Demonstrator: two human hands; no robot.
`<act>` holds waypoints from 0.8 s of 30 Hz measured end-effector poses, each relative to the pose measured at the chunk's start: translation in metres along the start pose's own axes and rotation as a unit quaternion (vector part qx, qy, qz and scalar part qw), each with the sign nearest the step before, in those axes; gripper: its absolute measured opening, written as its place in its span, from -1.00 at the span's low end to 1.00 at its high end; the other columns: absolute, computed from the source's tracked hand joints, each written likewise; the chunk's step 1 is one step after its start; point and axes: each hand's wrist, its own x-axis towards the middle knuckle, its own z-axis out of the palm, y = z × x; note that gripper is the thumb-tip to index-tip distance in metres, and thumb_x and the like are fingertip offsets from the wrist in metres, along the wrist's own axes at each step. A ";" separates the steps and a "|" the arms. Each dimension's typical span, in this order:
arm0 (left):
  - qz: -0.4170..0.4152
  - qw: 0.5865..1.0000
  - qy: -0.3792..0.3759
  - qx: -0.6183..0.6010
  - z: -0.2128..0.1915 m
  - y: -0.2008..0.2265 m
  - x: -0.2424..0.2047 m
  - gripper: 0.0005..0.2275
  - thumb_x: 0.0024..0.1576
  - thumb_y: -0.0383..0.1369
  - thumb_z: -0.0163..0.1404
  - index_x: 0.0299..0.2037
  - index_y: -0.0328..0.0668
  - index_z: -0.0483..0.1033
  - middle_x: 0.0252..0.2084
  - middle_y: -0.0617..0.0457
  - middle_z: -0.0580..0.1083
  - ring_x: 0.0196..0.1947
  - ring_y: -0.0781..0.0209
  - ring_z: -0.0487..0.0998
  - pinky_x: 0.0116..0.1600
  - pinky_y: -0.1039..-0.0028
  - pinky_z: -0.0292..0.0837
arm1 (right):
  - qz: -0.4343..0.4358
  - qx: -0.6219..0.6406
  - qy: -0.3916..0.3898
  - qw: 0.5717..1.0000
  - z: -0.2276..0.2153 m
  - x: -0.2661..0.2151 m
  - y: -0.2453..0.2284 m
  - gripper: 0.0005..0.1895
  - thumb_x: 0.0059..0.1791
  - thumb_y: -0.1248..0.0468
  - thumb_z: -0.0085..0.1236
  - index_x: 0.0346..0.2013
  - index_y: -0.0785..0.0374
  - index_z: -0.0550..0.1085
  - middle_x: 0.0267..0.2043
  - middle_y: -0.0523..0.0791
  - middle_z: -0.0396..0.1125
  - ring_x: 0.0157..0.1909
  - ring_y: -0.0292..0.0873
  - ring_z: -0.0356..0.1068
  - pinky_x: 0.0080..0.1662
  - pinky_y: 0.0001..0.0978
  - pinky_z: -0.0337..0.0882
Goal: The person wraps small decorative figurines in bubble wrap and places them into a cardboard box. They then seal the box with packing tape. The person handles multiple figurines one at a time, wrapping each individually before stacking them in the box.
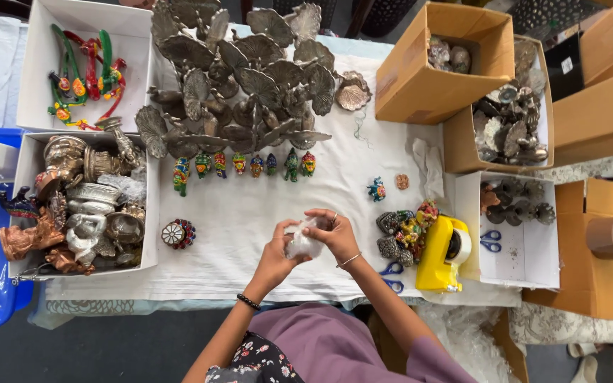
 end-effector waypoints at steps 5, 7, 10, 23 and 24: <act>0.116 0.990 0.023 0.080 0.008 -0.028 0.002 -0.25 -0.07 -0.59 0.25 0.36 0.05 0.22 -0.05 -0.09 0.51 -0.01 0.05 0.59 0.04 0.35 0.52 | 0.159 0.089 -0.005 0.983 0.006 -0.017 -0.023 -0.57 -0.10 0.29 0.30 0.05 0.16 0.45 -0.12 -0.22 0.46 -0.10 -0.33 0.48 -0.03 -0.36 0.48; 0.190 0.974 0.023 0.125 0.011 -0.042 0.005 -0.25 -0.05 -0.66 0.19 0.39 0.07 0.23 0.03 -0.10 0.48 0.07 0.01 0.56 0.09 0.35 0.53 | 0.294 0.152 -0.016 0.944 0.001 -0.029 -0.024 -0.57 -0.10 0.21 0.23 0.06 0.04 0.43 -0.12 -0.25 0.46 -0.12 -0.34 0.50 -0.06 -0.31 0.50; 0.325 0.923 0.062 0.197 0.009 -0.034 0.012 -0.19 -0.09 -0.73 0.12 0.39 0.15 0.16 0.22 -0.11 0.34 0.28 -0.13 0.44 0.25 0.33 0.51 | 0.313 0.262 -0.103 0.907 -0.013 -0.041 0.016 -0.63 -0.05 0.22 0.26 0.01 0.25 0.44 -0.12 -0.09 0.49 -0.10 -0.18 0.51 0.07 -0.21 0.50; -0.072 0.913 -0.305 -0.261 0.035 0.002 0.023 -0.01 -0.09 -0.62 0.25 0.50 0.07 -0.17 0.36 0.01 0.21 0.19 0.18 0.41 0.20 0.34 0.42 | 0.136 0.052 -0.036 0.989 -0.064 -0.062 0.009 -0.58 -0.16 0.39 0.41 -0.02 0.42 0.56 -0.11 -0.10 0.52 -0.09 -0.30 0.47 0.02 -0.42 0.46; -0.084 0.926 -0.257 -0.265 0.049 -0.005 0.025 -0.09 -0.06 -0.60 0.27 0.46 0.02 -0.05 0.26 0.00 0.30 0.14 0.20 0.45 0.20 0.33 0.45 | 0.142 0.012 -0.021 0.990 -0.071 -0.061 0.008 -0.59 -0.17 0.40 0.42 -0.04 0.44 0.57 -0.13 -0.10 0.53 -0.12 -0.30 0.47 -0.02 -0.44 0.46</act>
